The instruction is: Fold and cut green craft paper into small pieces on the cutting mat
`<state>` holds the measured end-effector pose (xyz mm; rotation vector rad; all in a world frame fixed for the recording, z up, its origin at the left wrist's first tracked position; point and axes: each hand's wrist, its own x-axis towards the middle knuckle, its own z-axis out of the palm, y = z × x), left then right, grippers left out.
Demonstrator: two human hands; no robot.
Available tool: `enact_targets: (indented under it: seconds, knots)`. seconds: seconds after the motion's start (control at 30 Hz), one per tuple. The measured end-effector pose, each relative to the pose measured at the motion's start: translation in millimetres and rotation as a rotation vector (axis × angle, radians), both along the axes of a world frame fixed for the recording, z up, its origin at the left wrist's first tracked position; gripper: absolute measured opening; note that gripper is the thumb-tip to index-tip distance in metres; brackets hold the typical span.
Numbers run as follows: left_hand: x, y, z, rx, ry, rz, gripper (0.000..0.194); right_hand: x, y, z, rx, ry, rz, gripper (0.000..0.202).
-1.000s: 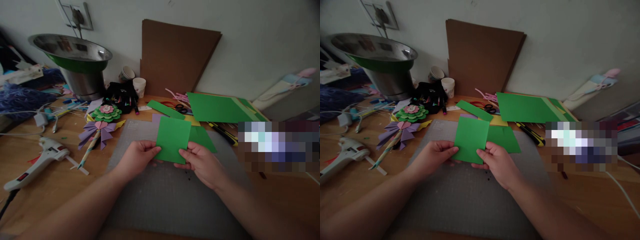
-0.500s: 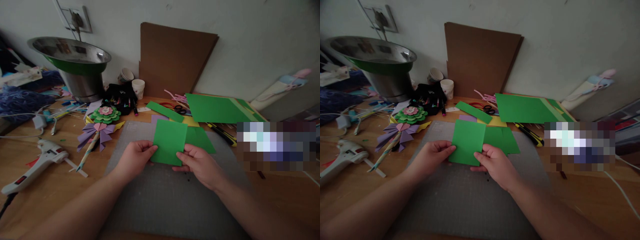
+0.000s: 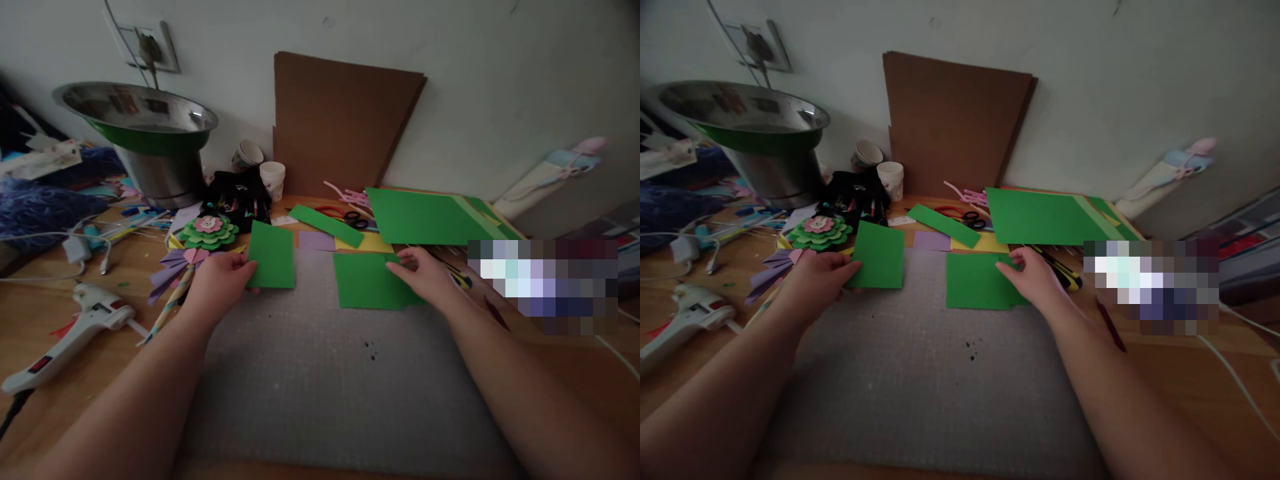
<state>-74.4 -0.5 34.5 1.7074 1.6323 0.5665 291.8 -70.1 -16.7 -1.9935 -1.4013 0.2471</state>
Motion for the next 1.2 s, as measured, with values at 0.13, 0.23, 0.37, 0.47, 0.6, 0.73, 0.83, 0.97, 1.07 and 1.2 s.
enact_targets:
  seconds: [0.13,0.23,0.37,0.47,0.6,0.73,0.83,0.97,1.07,1.2]
  knots:
    - [4,0,-5.6,-0.016,0.063,-0.015,0.017,-14,12,-15.5,0.033,-0.05,0.119,0.053]
    - [8,-3,-7.9,-0.026,0.081,-0.047,0.018,-18,15,-17.6,0.046,-0.057,0.197,0.052]
    - [11,-4,-12.6,-0.03,0.081,-0.072,0.019,-22,13,-15.4,0.086,-0.022,0.216,0.045]
    - [11,-3,-16.9,-0.034,0.085,-0.087,0.021,-22,12,-13.4,0.107,0.048,0.213,0.035]
    - [10,-2,-17.8,-0.008,0.117,-0.083,0.024,-3,14,-9.5,0.156,0.152,0.155,0.035]
    - [11,-4,-14.4,0.072,0.183,-0.06,0.036,24,16,-11.8,0.173,0.178,0.102,0.031]
    - [12,-7,-12.0,0.157,0.27,-0.055,0.046,33,19,-18.3,0.154,0.15,0.114,0.022]
    - [13,-10,-10.6,0.236,0.369,-0.06,0.049,32,22,-23.3,0.121,0.121,0.161,0.022]
    - [12,-10,-11.4,0.258,0.417,-0.061,0.048,32,23,-24.4,0.11,0.117,0.196,0.024]
    - [10,-11,-8.7,0.267,0.477,-0.068,0.047,33,23,-26.0,0.11,0.082,0.156,0.023]
